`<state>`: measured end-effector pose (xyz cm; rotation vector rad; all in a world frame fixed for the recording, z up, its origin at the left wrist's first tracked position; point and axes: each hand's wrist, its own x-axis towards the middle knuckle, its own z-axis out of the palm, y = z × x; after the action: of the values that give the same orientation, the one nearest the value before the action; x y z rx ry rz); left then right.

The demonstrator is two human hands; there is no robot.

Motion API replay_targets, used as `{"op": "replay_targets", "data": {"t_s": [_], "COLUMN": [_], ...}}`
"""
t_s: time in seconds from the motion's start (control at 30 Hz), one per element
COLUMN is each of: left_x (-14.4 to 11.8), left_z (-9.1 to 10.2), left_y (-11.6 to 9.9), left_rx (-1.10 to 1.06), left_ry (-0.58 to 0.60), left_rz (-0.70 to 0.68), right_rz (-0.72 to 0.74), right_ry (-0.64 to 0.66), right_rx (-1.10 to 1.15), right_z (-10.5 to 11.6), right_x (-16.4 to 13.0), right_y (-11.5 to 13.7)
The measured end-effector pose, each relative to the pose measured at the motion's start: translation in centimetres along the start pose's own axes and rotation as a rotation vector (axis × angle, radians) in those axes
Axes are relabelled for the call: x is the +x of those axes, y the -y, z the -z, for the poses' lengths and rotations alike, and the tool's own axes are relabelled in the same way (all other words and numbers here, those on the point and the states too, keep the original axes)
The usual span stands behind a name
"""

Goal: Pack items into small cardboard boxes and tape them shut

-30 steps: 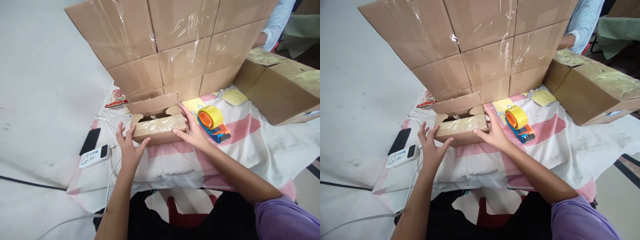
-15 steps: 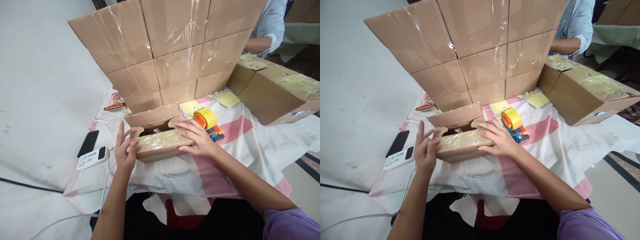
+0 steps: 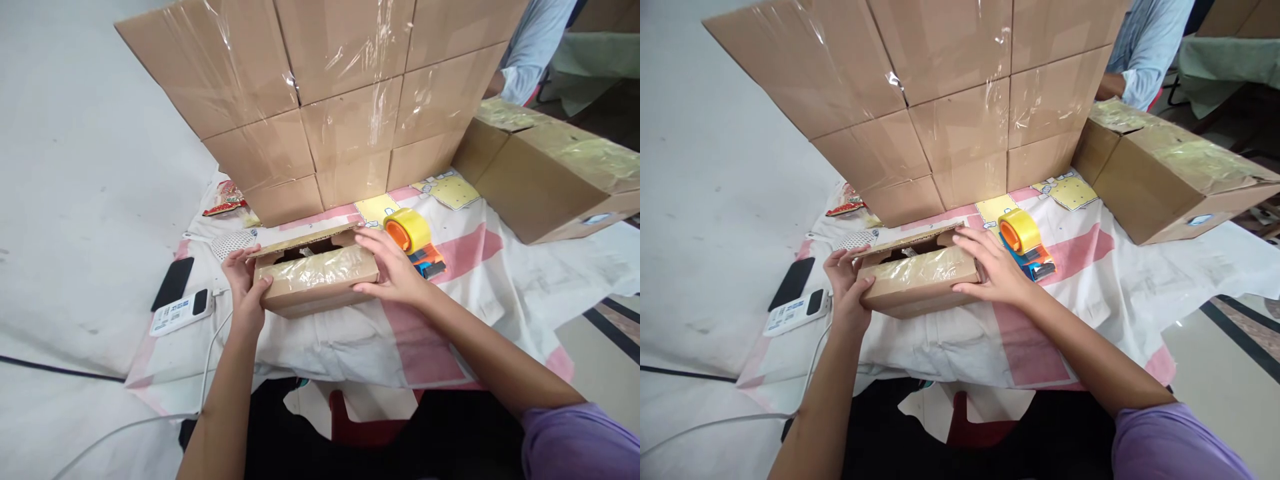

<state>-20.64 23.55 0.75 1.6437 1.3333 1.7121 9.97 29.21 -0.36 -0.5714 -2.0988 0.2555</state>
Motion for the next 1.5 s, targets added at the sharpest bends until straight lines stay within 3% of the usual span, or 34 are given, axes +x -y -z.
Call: {"op": "replay_targets", "data": {"t_s": [0.1, 0.27, 0.37, 0.5, 0.63, 0.73, 0.83, 0.9, 0.97, 1.07, 1.2, 1.33, 1.5], "left_x": [0.0, -0.6, -1.4, -2.3, -2.5, -2.3, -2.0, -2.0, -2.0, -1.7, -0.3, 0.5, -1.3], "left_z": [0.5, 0.9, 0.0, -1.9, -2.9, -3.3, -3.7, -4.3, -5.0, -5.9, -5.7, -5.2, -7.0], "left_y": [-1.1, -3.4, -4.4, -5.5, -6.1, -6.5, -7.3, -8.0, -8.6, -8.8, -7.1, -6.1, -8.9], "left_rx": [0.345, 0.766, 0.984, 1.039, 1.082, 1.129, 1.189, 1.234, 1.276, 1.324, 1.271, 1.107, 1.046], "left_ry": [0.014, 0.139, 0.201, 0.265, 0.278, 0.302, 0.342, 0.386, 0.423, 0.414, 0.327, 0.256, 0.203], "left_rz": [-0.143, -0.307, -0.395, -0.531, -0.492, -0.447, -0.384, -0.339, -0.299, -0.242, -0.272, -0.389, -0.37], "right_rz": [-0.08, -0.006, 0.003, -0.022, -0.11, -0.359, -0.745, -1.016, -1.182, -1.102, -0.914, -0.832, -0.69], "right_ry": [-0.079, 0.092, 0.091, 0.088, 0.095, -0.084, -0.276, -0.213, -0.027, 0.195, 0.238, 0.018, -0.22], "right_rx": [0.027, -0.01, -0.024, -0.058, -0.178, -0.319, -0.366, -0.226, 0.04, 0.452, 0.744, 0.713, 0.757], "right_z": [-0.1, 0.9, 1.2, 1.1, 1.6, 3.3, 5.7, 7.1, 8.1, 8.5, 7.5, 5.7, 4.3], "right_x": [0.0, 0.9, 1.4, 1.6, 2.1, 2.4, 2.0, 1.2, 0.2, -1.1, -1.8, -1.5, 0.0], "right_y": [-0.2, 0.3, 0.7, 1.2, 2.0, 1.3, -1.3, -3.2, -4.8, -5.9, -6.0, -5.2, -2.8]}}
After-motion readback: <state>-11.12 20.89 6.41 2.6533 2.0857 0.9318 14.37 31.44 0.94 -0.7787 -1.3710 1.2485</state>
